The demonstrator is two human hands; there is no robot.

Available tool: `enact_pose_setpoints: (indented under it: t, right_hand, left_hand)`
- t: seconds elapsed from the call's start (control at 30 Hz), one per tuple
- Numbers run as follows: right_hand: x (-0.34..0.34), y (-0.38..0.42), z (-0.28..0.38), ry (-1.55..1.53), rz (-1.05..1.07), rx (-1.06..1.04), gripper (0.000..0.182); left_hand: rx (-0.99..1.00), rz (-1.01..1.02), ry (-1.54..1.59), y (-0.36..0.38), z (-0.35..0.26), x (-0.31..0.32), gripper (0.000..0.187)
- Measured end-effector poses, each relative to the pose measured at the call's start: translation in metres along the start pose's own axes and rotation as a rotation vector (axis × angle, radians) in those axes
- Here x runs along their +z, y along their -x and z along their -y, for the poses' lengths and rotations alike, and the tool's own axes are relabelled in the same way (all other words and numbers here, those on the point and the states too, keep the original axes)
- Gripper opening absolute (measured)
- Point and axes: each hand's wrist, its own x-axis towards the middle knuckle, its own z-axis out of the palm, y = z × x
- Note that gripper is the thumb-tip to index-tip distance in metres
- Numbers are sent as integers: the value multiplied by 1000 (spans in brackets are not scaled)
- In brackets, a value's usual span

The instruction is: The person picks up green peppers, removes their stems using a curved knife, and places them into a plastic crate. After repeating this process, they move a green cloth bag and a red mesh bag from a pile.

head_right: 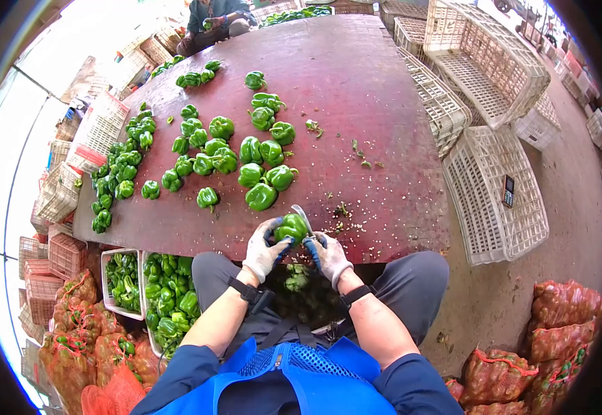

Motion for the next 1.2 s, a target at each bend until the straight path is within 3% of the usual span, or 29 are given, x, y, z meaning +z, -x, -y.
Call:
enact_pose_setpoints:
  t: [0.1, 0.17, 0.23, 0.3, 0.37, 0.57, 0.7, 0.77, 1.03, 1.13, 1.2]
  right_hand:
    - [-1, -6, -12, 118, -30, -105, 33]
    - [-7, -5, -22, 139, -56, -168, 33]
    - [-12, 1, -16, 275, -110, -378, 33]
    - [-16, 6, -9, 287, -104, -441, 34]
    - [-20, 12, 4, 401, -87, -325, 34]
    - [-23, -2, -6, 556, -52, -297, 34]
    - [-19, 1, 1, 621, -57, -233, 33]
    - [-18, 1, -6, 634, -61, -251, 33]
    - [-37, 35, -6, 670, -30, -282, 33]
    - [-55, 56, 10, 657, 67, -52, 40]
    - [-60, 64, 24, 452, 57, 45, 37]
  left_hand:
    - [-118, -33, 10, 5, -1, 8, 49]
    - [-245, -46, 266, 7, -5, 14, 56]
    - [-211, -54, 182, 4, -4, 17, 61]
    - [45, -71, -6, -2, 1, 19, 62]
    - [49, -50, -5, -3, -5, 19, 62]
    - [230, -24, -246, 2, -3, 26, 65]
    - [233, -16, -197, 1, 2, 26, 62]
    - [129, -22, -52, 1, 0, 26, 59]
    - [116, -49, -40, -10, 8, 19, 50]
    - [-282, -81, 541, -13, 17, 19, 49]
    - [-330, -51, 494, -14, 13, 11, 48]
